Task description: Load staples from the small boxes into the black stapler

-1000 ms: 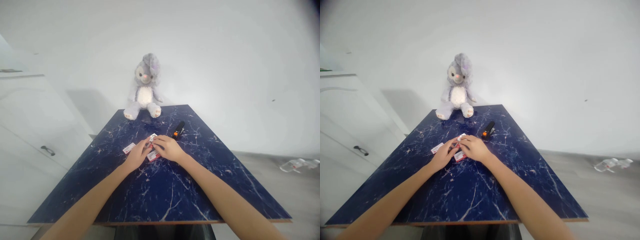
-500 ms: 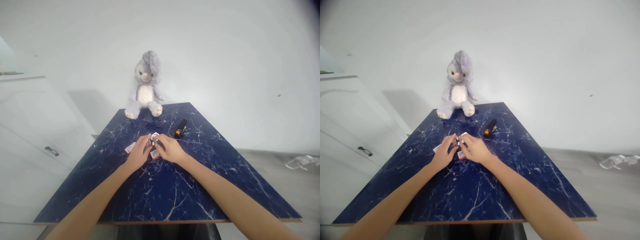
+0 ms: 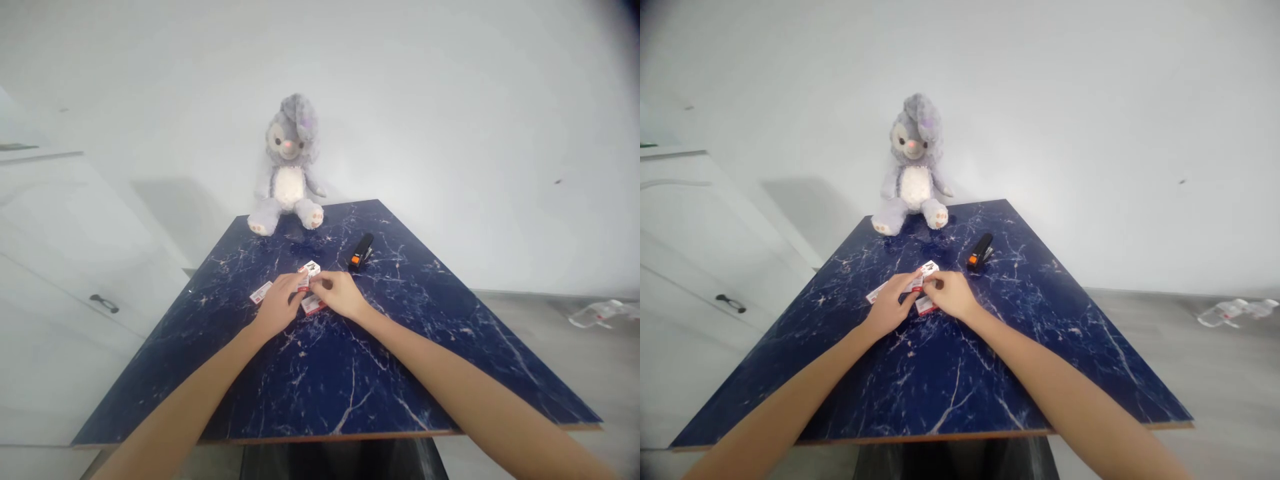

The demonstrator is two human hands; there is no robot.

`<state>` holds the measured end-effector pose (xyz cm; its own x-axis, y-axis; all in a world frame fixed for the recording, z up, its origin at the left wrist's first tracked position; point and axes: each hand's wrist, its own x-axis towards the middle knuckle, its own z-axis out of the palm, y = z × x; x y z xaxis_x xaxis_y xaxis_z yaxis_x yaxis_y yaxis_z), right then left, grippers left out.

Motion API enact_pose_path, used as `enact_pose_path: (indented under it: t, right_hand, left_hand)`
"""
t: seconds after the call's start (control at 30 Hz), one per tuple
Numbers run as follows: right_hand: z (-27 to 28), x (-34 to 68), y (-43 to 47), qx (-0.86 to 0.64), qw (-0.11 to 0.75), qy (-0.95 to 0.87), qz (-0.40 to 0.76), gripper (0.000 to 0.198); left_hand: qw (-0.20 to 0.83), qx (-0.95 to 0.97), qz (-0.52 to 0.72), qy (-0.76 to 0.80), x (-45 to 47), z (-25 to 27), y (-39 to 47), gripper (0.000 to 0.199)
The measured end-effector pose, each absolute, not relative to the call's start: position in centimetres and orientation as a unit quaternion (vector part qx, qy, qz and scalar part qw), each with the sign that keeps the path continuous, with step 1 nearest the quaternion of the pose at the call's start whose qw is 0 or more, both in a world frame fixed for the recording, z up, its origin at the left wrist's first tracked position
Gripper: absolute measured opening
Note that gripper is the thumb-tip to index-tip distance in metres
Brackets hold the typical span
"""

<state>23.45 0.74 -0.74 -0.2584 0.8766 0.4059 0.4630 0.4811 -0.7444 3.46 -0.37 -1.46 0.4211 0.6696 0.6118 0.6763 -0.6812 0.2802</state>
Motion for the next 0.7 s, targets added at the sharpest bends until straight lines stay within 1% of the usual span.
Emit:
enact_pose_path:
  t: [0.1,0.23,0.33,0.43,0.5,0.63,0.7]
  right_hand:
    - [-1.03,23.48,0.95,-0.453,0.391,-0.758,0.260,0.015]
    - [-1.20,23.42,0.99,-0.432,0.391,-0.776,0.240,0.015]
    - [-1.35,23.39,1.06,-0.399,0.413,-0.780,0.250,0.022]
    - [-1.41,23.27,0.97,-0.384,0.423,-0.781,0.251,0.022]
    - [-1.30,23.12,0.77,-0.376,0.424,-0.788,0.240,0.022]
    - [-0.91,22.91,0.43,-0.361,0.430,-0.797,0.222,0.018]
    - [-0.89,22.95,0.46,-0.352,0.433,-0.804,0.207,0.017]
  left_hand:
    - [-0.013,-0.844,-0.350,-0.406,3.55,-1.49,-0.46,0.041]
    - [-0.014,-0.840,-0.354,-0.411,3.62,-1.62,-0.63,0.042]
    - [-0.018,-0.826,-0.352,-0.440,3.60,-1.74,-0.64,0.048]
    - [-0.029,-0.811,-0.344,-0.472,3.45,-1.77,-0.53,0.056]
    - [-0.012,-0.807,-0.355,-0.472,3.37,-1.68,-0.48,0.053]
    - [0.079,-0.808,-0.395,-0.430,3.49,-1.28,-0.64,0.043]
    - [0.096,-0.813,-0.408,-0.405,3.63,-1.18,-0.75,0.041]
